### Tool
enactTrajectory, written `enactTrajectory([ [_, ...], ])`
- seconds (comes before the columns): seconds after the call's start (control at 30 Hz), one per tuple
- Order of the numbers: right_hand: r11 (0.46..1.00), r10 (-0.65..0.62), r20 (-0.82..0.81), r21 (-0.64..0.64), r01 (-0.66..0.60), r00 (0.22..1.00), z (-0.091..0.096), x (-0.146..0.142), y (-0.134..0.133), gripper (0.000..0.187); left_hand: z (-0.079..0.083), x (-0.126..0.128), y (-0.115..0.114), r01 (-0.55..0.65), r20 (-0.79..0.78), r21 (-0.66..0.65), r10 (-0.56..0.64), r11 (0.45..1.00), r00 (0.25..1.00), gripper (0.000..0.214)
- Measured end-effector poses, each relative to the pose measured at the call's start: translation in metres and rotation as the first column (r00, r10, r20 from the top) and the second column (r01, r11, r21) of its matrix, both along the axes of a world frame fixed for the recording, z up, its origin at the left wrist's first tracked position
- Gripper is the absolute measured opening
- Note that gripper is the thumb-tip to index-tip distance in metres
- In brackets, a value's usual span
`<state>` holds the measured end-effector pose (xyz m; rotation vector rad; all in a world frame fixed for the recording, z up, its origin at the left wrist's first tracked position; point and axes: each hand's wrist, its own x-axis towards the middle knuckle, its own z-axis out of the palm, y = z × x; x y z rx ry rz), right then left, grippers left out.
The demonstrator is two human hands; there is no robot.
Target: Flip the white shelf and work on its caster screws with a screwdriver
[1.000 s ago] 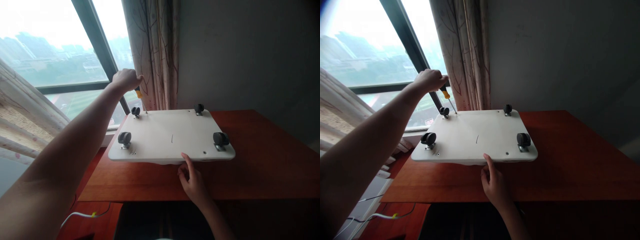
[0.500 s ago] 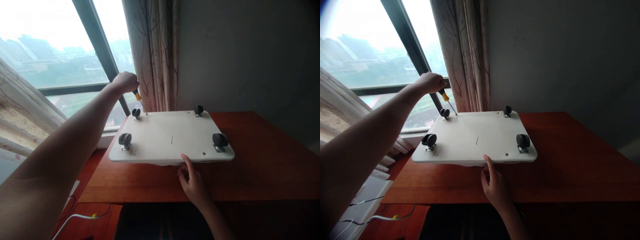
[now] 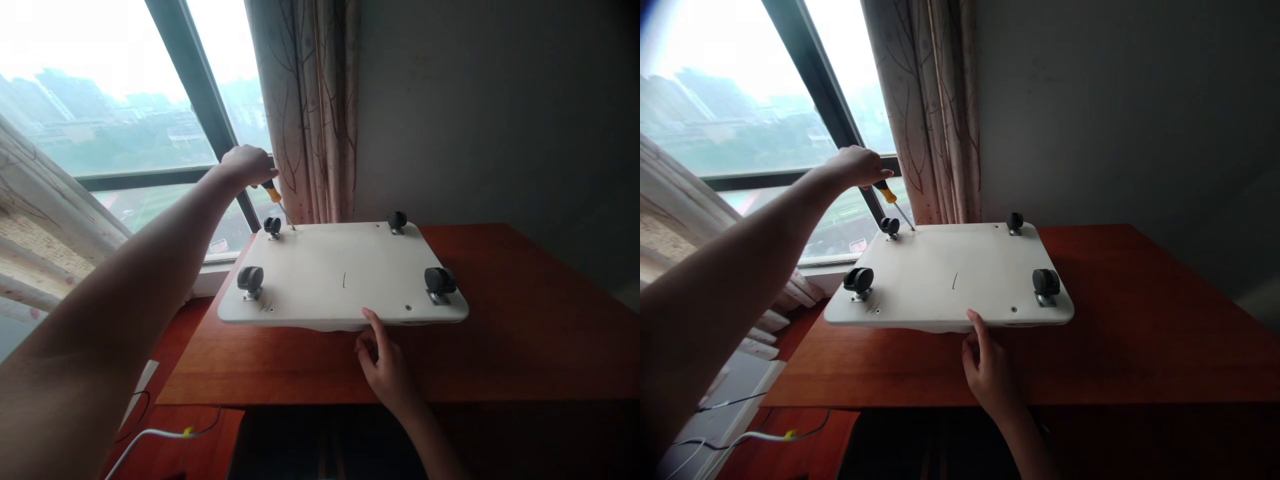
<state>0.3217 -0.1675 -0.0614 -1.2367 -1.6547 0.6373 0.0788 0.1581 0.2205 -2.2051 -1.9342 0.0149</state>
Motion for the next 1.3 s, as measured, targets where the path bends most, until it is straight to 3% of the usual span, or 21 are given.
enactTrajectory([
  [0.07, 1.0, -0.003, 0.003, -0.005, 0.003, 1.0, 0.001, 0.0, -0.001, 0.06, 0.004, -0.002, -0.002, 0.094, -0.007, -0.042, -0.094, 0.995, 0.996, 0.051],
  [0.2, 0.999, -0.01, 0.009, 0.034, 0.01, 1.0, 0.0, 0.0, 0.0, 0.061, 0.006, 0.0, -0.012, 0.248, 0.182, -0.055, -0.234, 0.967, 0.955, 0.066],
  [0.3, 0.999, -0.024, 0.008, 0.026, 0.024, 1.0, -0.001, -0.001, 0.001, 0.06, 0.0, 0.006, -0.014, 0.159, 0.215, 0.006, -0.156, 0.987, 0.964, 0.06],
  [0.43, 0.999, -0.034, 0.015, 0.019, 0.034, 0.999, -0.003, -0.001, 0.002, 0.059, -0.003, 0.009, -0.007, 0.038, 0.04, 0.126, -0.043, 0.991, 0.998, 0.059],
  [0.57, 0.999, -0.014, 0.017, 0.048, 0.013, 1.0, -0.007, 0.0, 0.003, 0.061, 0.004, 0.011, -0.01, 0.144, 0.05, -0.037, -0.142, 0.989, 0.989, 0.051],
  [0.7, 0.999, -0.008, 0.018, 0.048, 0.007, 1.0, -0.009, 0.001, 0.003, 0.062, 0.009, 0.02, -0.022, 0.283, 0.196, -0.056, -0.268, 0.957, 0.943, 0.062],
  [0.93, 0.999, -0.019, 0.015, 0.052, 0.018, 1.0, -0.004, 0.0, 0.002, 0.06, 0.006, 0.03, -0.019, 0.014, -0.013, 0.042, -0.014, 0.999, 1.0, 0.052],
  [1.13, 0.999, -0.011, 0.018, 0.038, 0.011, 1.0, -0.006, 0.001, 0.003, 0.061, 0.012, 0.029, -0.017, 0.147, -0.012, -0.077, -0.148, 0.986, 0.989, 0.042],
  [1.3, 0.999, 0.002, 0.012, 0.041, -0.002, 1.0, -0.004, 0.001, 0.002, 0.061, 0.006, 0.02, -0.009, 0.105, 0.049, -0.042, -0.103, 0.994, 0.993, 0.051],
])
